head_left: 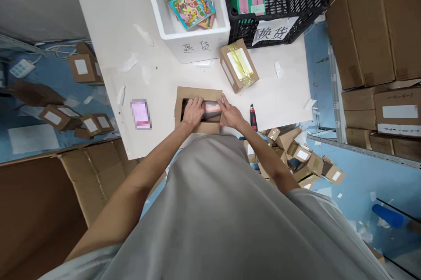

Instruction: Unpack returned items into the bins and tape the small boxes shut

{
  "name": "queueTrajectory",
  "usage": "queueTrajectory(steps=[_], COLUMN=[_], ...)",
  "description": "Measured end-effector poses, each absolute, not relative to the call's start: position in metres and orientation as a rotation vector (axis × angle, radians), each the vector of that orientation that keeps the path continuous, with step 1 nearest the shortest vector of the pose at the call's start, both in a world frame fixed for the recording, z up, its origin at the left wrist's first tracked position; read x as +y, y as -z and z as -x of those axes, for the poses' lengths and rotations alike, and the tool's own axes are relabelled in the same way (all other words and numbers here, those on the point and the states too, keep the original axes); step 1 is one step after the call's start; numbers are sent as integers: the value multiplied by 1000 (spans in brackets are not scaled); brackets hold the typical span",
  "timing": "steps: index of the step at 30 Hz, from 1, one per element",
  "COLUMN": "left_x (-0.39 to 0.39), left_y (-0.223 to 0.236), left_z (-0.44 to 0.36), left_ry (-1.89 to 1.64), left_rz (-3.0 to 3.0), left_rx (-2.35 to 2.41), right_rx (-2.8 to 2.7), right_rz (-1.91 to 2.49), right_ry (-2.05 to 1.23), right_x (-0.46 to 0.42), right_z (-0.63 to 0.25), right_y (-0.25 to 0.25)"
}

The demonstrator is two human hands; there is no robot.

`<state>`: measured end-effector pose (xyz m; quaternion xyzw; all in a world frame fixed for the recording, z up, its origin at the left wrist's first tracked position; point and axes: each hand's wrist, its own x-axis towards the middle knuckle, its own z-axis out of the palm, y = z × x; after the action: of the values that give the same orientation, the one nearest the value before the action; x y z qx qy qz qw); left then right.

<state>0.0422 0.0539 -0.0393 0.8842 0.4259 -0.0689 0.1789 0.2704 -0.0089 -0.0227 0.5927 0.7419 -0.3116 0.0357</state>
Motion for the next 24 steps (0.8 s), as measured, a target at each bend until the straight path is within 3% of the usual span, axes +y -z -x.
queueTrajectory(steps=[13, 24], left_x=[49, 58], left_y=[42, 34], left_z=[-34, -50], left_ry=[314, 549], left_rz=[-2312, -2167], left_rx=[1313, 1408], right_rx=[2246, 2222], right_rz=[-1880, -1920], right_ry=[1075, 993], right_x=[-9, -10], right_z=[-271, -268], right_y=[24, 16])
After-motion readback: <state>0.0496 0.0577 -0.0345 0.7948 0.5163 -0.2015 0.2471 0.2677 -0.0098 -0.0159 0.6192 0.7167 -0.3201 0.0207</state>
